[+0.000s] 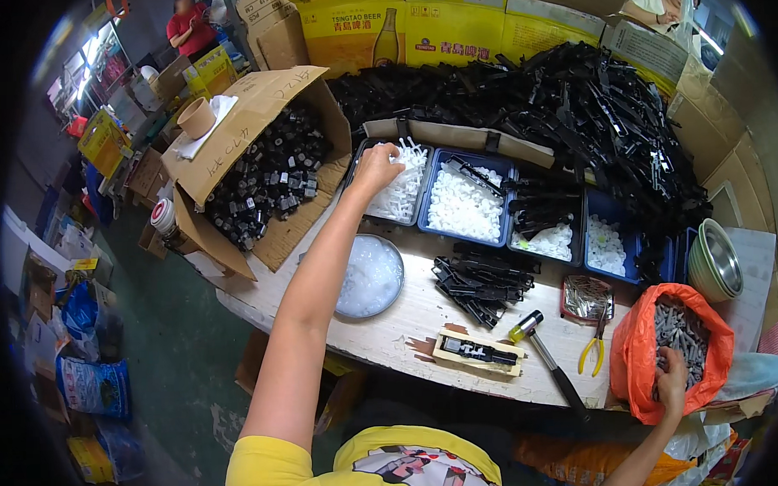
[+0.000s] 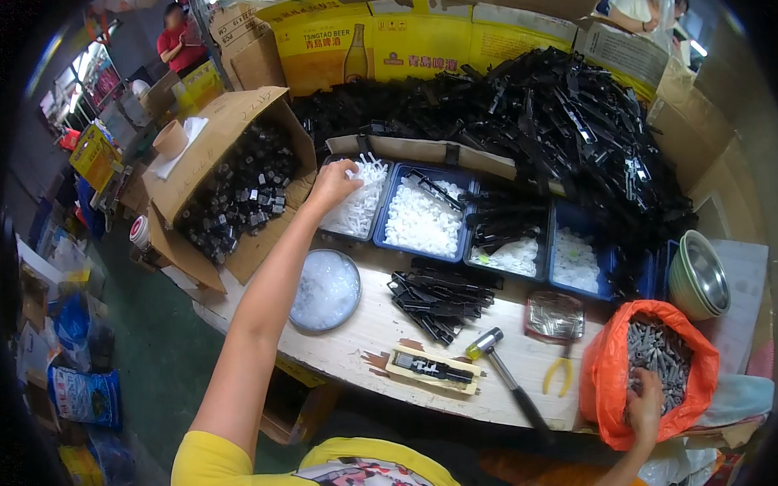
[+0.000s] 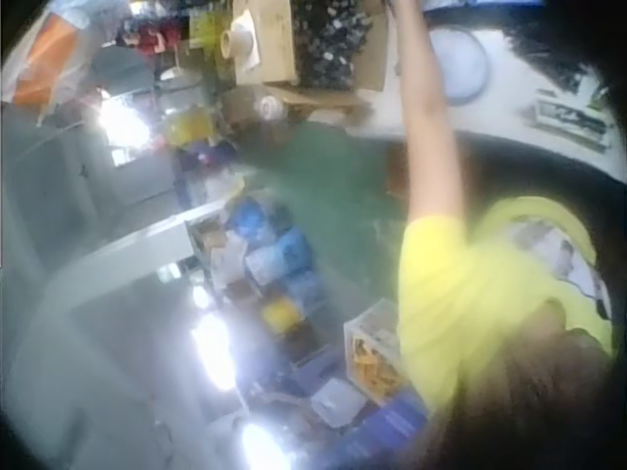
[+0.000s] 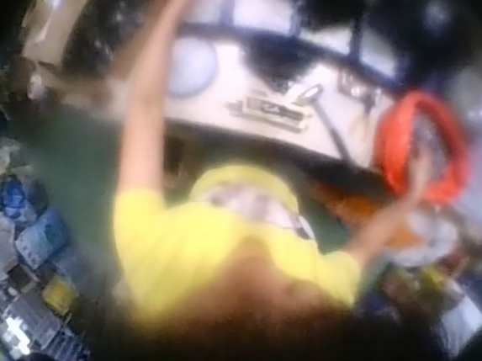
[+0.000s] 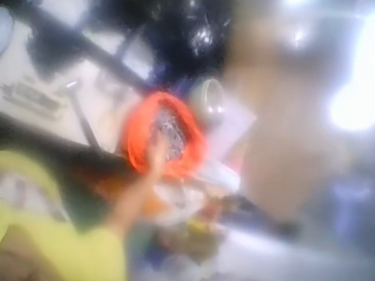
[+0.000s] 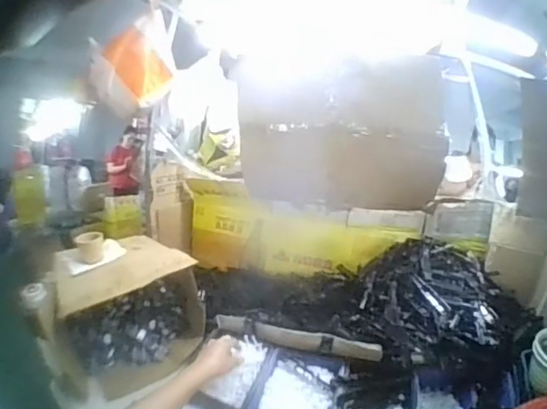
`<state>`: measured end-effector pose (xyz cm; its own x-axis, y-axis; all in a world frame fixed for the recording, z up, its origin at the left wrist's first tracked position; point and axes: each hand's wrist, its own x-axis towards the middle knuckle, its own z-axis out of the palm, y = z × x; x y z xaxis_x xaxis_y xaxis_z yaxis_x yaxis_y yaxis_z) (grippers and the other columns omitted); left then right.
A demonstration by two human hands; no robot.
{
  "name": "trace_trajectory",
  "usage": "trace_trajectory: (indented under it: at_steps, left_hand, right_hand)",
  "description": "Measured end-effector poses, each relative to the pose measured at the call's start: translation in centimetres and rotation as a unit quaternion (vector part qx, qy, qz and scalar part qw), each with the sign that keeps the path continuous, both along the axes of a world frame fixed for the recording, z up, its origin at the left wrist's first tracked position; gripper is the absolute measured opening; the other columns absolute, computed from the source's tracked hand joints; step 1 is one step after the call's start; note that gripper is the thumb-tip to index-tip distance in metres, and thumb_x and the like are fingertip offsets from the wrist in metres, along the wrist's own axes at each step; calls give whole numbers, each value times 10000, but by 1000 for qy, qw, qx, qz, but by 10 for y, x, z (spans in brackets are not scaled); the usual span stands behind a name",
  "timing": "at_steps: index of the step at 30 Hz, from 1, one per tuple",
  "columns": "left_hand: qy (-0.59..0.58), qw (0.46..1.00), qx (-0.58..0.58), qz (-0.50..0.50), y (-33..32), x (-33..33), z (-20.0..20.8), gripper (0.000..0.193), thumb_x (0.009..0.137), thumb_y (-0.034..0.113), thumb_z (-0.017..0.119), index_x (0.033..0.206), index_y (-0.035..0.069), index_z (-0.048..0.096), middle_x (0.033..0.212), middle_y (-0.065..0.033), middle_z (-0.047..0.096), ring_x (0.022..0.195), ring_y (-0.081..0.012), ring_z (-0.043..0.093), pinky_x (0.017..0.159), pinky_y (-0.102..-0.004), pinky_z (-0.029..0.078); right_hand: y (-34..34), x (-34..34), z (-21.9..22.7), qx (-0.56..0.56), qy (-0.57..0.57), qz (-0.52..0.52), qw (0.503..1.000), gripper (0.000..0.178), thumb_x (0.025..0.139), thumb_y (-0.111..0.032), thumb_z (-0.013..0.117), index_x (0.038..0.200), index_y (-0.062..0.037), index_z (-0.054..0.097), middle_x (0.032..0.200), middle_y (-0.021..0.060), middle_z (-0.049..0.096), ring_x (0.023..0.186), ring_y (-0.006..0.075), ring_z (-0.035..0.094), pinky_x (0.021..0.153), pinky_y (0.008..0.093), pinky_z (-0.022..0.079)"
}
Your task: The person assembles small lock components at a cluttered workbench. They pick black metal bodies and white plastic inserts, insert pins, and use a hammer and pliers to secure parts. Assembled units are placed into a cardboard box.
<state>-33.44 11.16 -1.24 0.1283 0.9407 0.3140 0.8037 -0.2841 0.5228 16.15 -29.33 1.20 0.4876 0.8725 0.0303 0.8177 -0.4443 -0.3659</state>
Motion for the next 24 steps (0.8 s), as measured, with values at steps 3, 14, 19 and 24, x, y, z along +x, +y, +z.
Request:
trace_trajectory:
  at_steps: [3, 14, 19, 24]
  left_hand:
    - [-24, 999, -29, 4, 3, -1, 6, 249, 613, 116, 710, 841, 31, 658, 814, -168, 651, 777, -281, 634, 726, -371, 487]
    - [-597, 793, -117, -39, -4, -23, 14, 148, 707, 36, 692, 791, -10, 580, 640, -57, 572, 514, -121, 550, 399, -243, 448]
    - [-588, 790, -137, -104, -50, -31, 25, 189, 768, 29, 655, 943, -5, 593, 651, -12, 533, 471, -76, 500, 391, -228, 434]
    - [-519, 839, -138, -86, -133, -52, 21, 123, 760, 31, 652, 868, -20, 622, 704, -43, 601, 597, -105, 586, 521, -233, 493]
  right_hand:
    - [7, 6, -3, 7, -28, -4, 1000, 243, 636, 63, 564, 873, 12, 578, 869, 138, 543, 808, 300, 542, 708, 341, 440]
    - [-9, 30, -20, 188, 50, -62, 979, 40, 773, -6, 541, 808, -14, 524, 715, 17, 464, 617, 105, 422, 559, 235, 365]
    - [-4, 34, -29, 179, 97, -97, 974, 72, 800, -10, 537, 869, -15, 518, 735, 20, 498, 624, 105, 440, 571, 247, 390]
    - [-11, 36, -39, 136, -68, -66, 986, 191, 769, 35, 551, 957, 7, 536, 826, 93, 565, 745, 221, 543, 698, 322, 441]
